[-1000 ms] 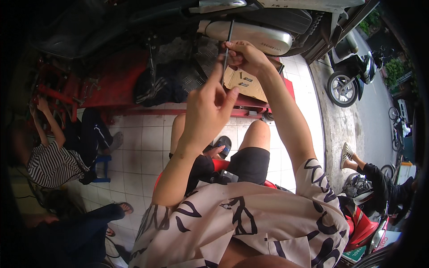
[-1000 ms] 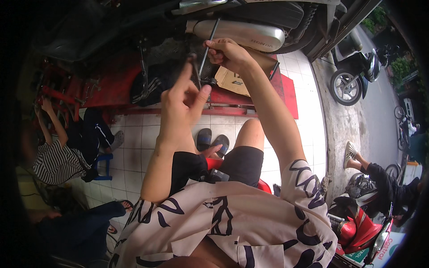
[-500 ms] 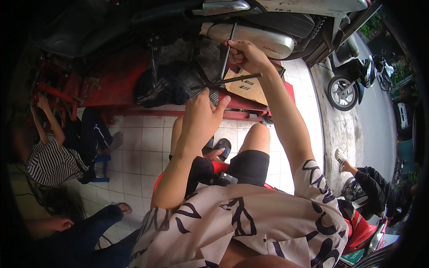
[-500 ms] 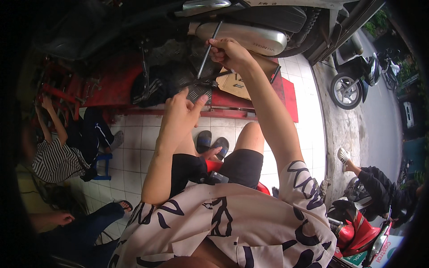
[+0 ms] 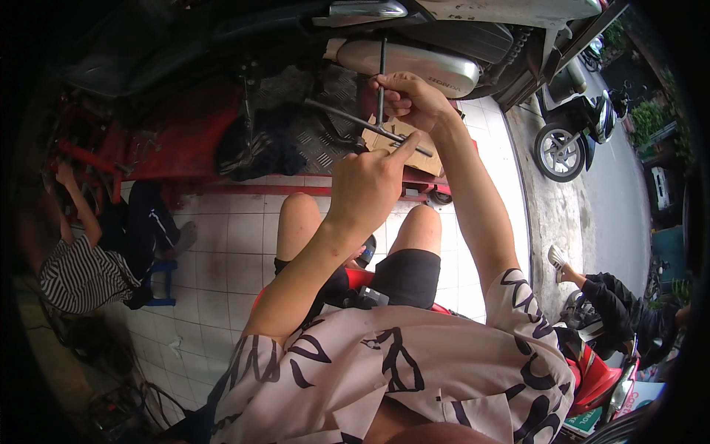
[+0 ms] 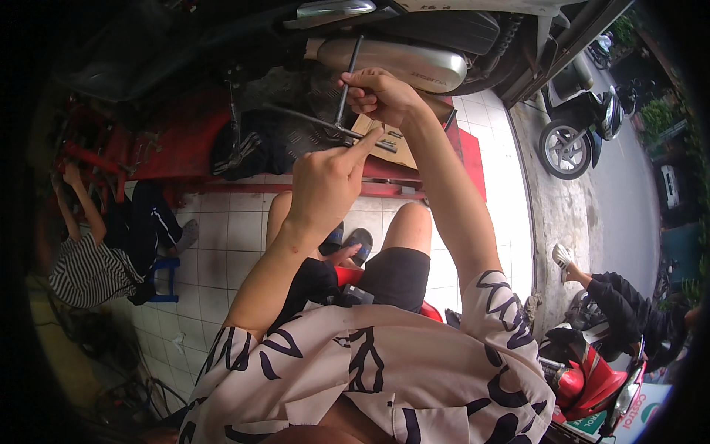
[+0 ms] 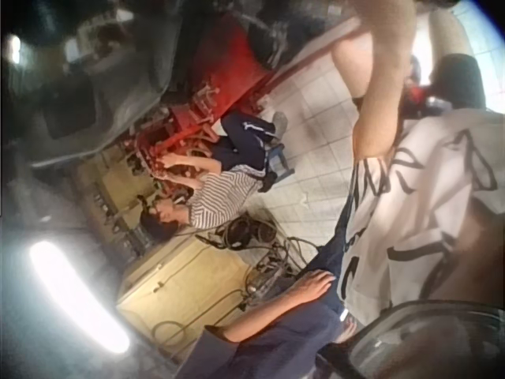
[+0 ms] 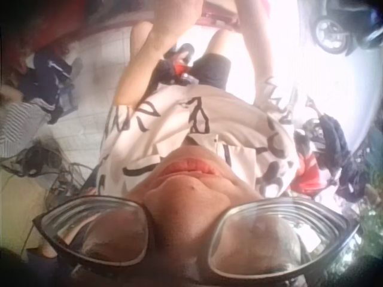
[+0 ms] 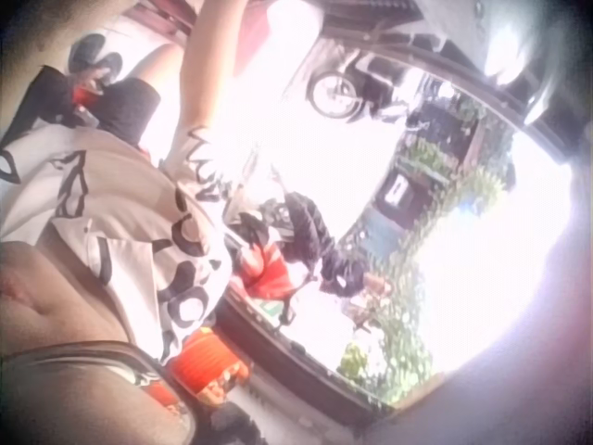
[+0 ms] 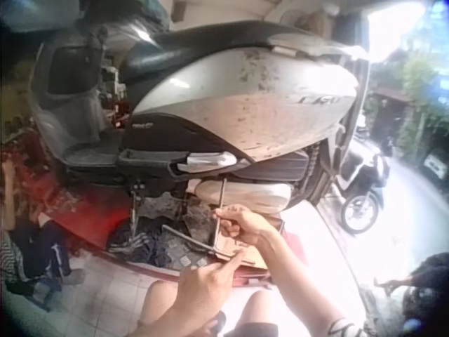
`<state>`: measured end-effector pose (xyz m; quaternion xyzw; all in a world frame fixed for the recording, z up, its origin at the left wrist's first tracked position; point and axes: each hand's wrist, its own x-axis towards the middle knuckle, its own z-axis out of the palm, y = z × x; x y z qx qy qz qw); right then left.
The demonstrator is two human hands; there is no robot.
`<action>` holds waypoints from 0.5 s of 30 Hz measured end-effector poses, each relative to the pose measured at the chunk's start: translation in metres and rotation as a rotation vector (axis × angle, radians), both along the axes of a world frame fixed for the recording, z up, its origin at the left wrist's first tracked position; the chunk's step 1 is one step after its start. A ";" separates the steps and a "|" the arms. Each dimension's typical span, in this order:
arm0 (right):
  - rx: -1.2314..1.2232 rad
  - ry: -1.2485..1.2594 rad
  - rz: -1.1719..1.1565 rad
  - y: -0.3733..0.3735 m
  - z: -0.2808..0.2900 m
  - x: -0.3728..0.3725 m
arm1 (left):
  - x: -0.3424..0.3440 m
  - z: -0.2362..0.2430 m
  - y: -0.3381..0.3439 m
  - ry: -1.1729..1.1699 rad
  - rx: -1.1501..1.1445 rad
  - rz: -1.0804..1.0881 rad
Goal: The person uses a T-handle wrench to tighten bolts on the underside of a motorcycle. They repeatedly position the wrench, turn it, and adjust their grip while working on the vehicle's lower frame.
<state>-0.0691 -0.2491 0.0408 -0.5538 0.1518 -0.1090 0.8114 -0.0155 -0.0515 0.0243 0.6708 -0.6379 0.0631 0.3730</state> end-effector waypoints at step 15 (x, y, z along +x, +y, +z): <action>0.128 -0.080 -0.027 -0.010 -0.006 0.016 | 0.016 0.009 0.019 0.456 0.088 0.136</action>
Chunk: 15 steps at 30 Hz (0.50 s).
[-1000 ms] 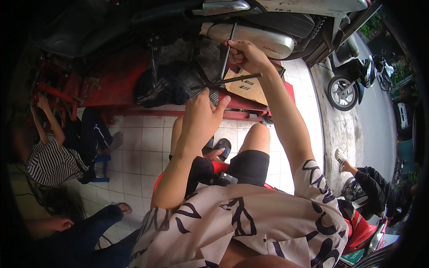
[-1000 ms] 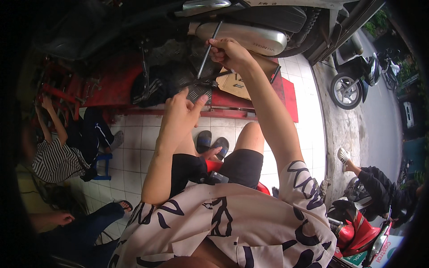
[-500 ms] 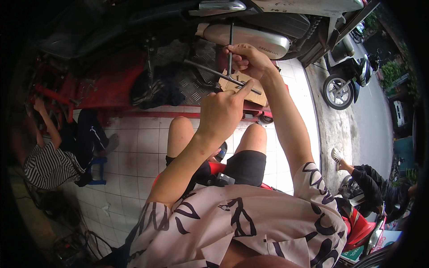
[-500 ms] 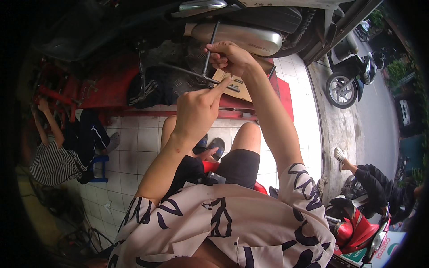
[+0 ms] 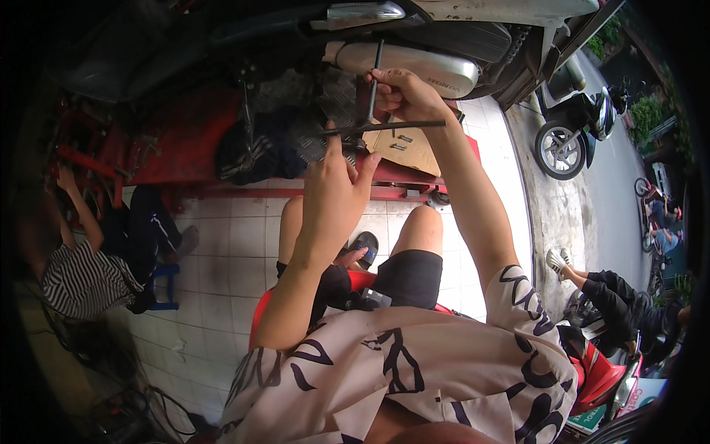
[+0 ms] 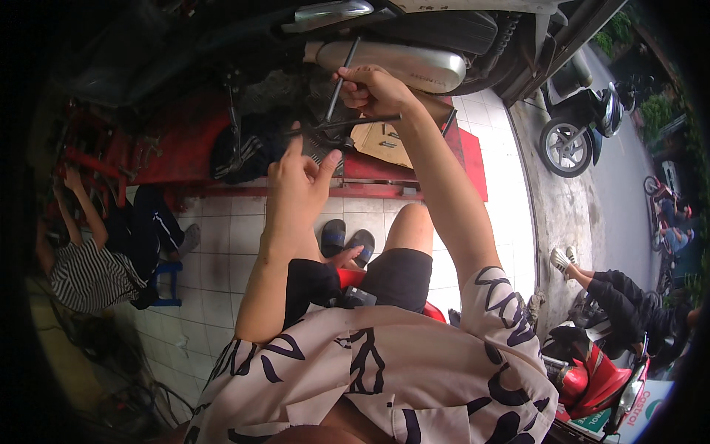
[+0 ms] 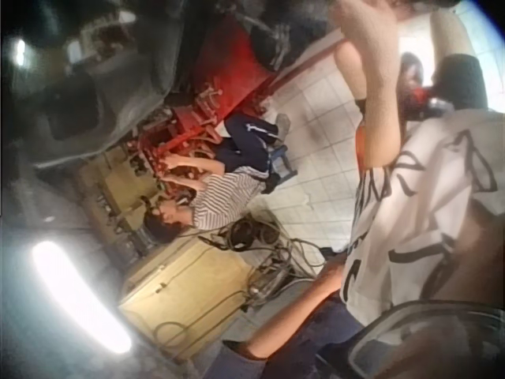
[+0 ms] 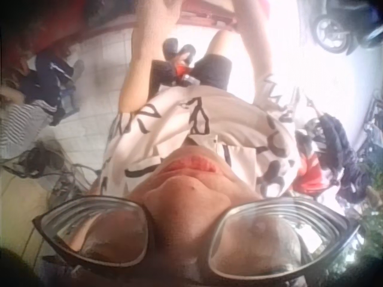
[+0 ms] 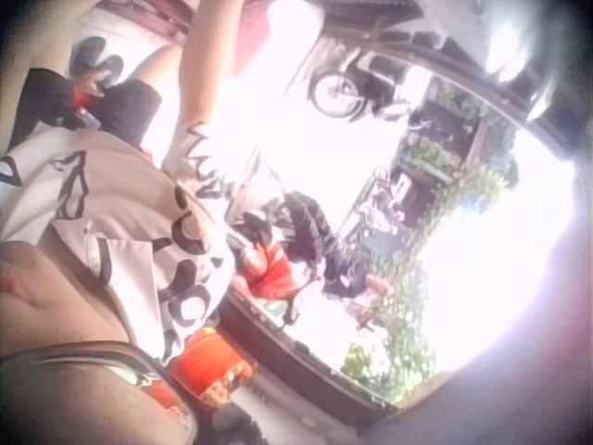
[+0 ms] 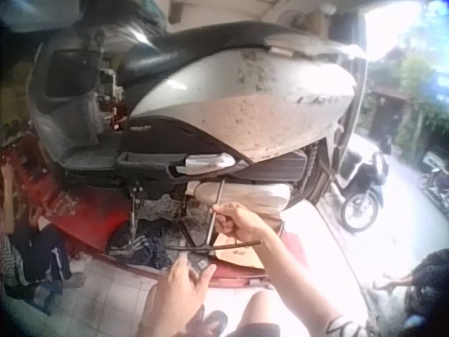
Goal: The person uses a T-handle wrench to tighten bolts on the underside of a motorcycle. They repeatedly position the wrench, turn it, and adjust their grip while working on the vehicle's lower frame.
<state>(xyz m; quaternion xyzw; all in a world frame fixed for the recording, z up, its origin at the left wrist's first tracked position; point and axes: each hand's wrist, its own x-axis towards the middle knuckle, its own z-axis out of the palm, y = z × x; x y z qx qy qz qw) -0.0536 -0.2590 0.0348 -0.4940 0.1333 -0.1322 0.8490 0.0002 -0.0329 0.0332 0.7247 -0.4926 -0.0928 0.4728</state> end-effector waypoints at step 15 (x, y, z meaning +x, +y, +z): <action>-0.134 0.103 -0.130 -0.009 -0.005 0.000 | -0.009 0.002 -0.007 0.167 -0.232 -0.253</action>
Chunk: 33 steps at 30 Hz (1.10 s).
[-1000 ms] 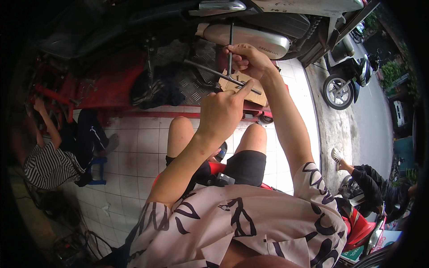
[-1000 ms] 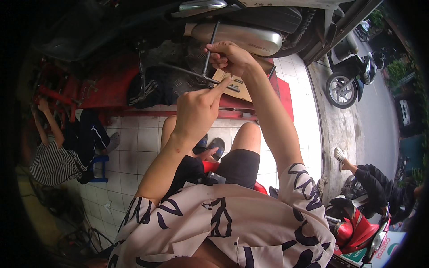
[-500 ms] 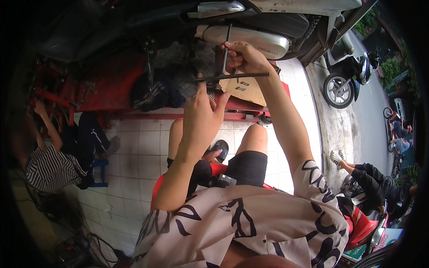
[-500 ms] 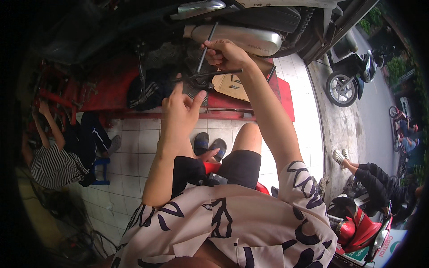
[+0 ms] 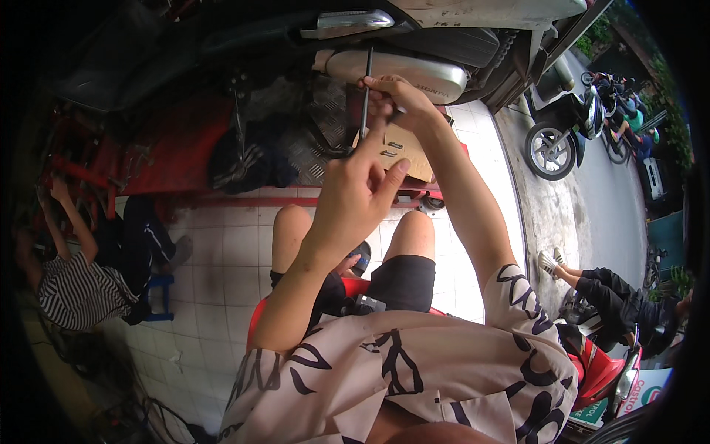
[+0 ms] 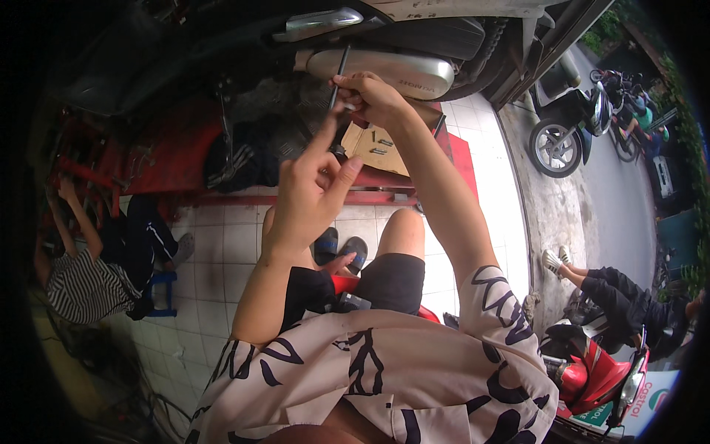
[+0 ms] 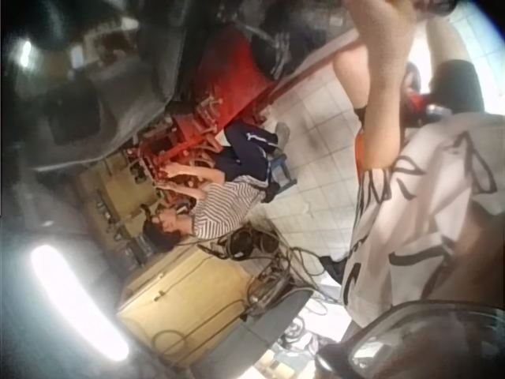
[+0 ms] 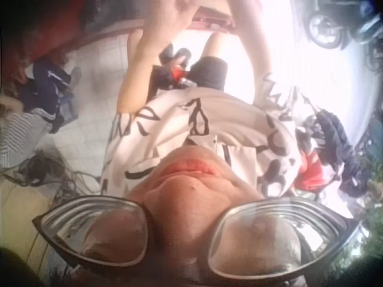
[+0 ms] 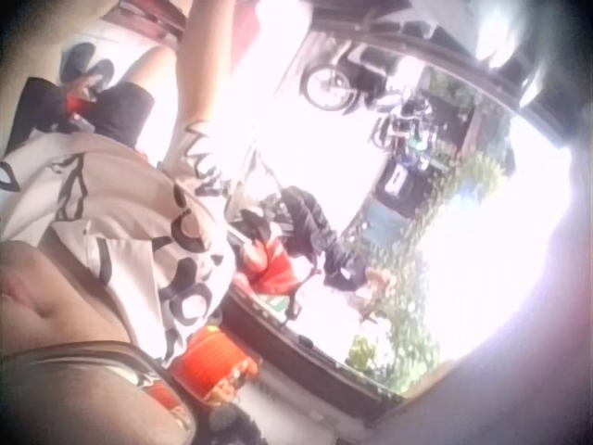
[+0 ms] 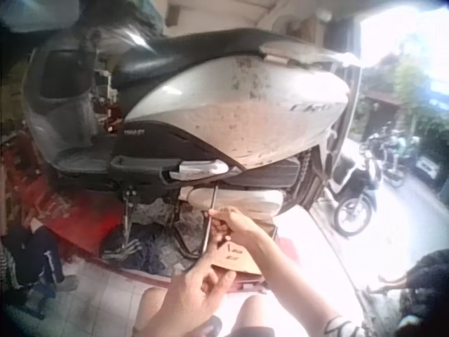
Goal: The person uses a T-handle wrench to tighten bolts on the underside of a motorcycle. They repeatedly position the wrench, turn it, and adjust their grip while working on the vehicle's lower frame.
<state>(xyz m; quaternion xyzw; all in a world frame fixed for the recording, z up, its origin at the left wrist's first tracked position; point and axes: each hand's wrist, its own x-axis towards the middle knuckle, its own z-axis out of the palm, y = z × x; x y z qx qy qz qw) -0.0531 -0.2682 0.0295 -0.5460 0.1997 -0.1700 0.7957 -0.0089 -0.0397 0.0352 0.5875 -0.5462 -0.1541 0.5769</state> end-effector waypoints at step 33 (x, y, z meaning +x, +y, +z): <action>0.153 -0.152 -0.084 -0.007 0.009 0.008 | -0.021 -0.007 -0.039 0.057 -0.259 0.360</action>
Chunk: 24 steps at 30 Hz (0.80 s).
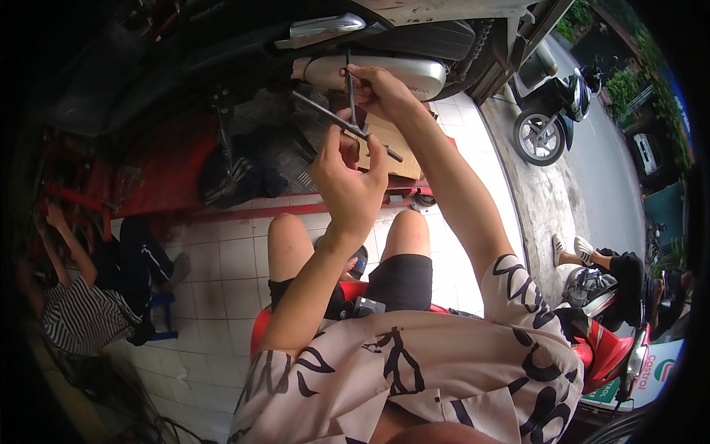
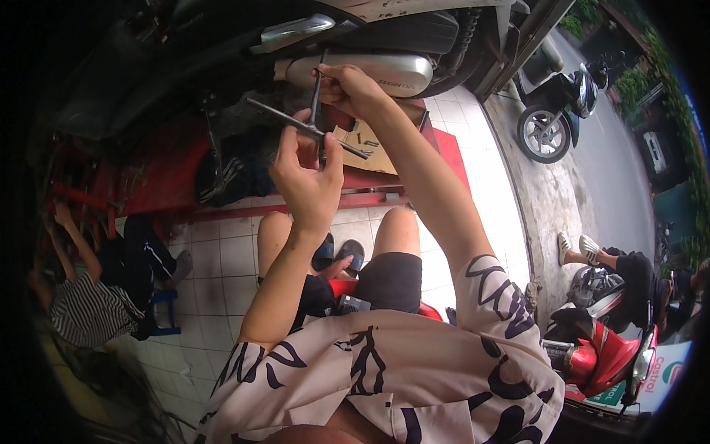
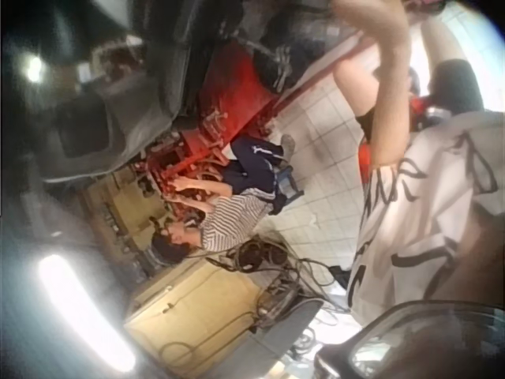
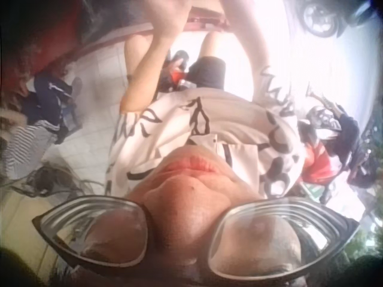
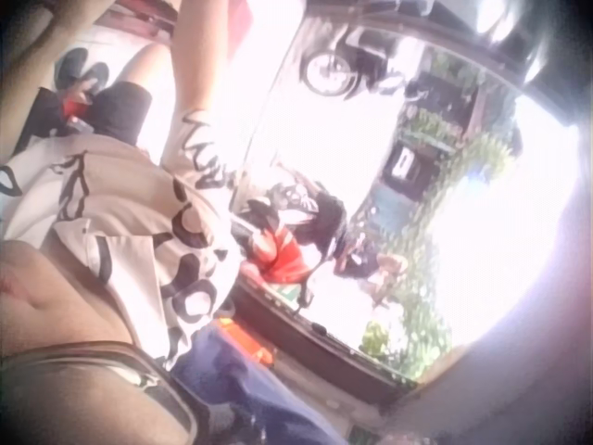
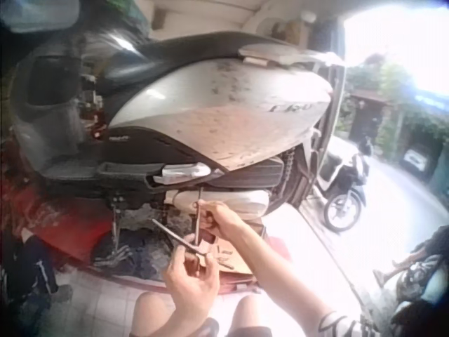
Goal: The person uses a T-handle wrench to tighten bolts on the underside of a motorcycle. They repeatedly position the wrench, turn it, and adjust their grip while working on the vehicle's lower frame.
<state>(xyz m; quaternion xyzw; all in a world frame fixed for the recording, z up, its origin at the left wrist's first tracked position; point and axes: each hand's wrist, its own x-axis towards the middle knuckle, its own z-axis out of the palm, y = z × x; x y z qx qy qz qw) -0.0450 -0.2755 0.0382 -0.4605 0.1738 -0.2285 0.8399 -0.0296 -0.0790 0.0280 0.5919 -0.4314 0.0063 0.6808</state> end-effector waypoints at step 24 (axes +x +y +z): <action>-0.126 0.174 -0.124 0.029 -0.013 -0.018 | 0.048 0.017 0.000 -0.723 0.416 -0.398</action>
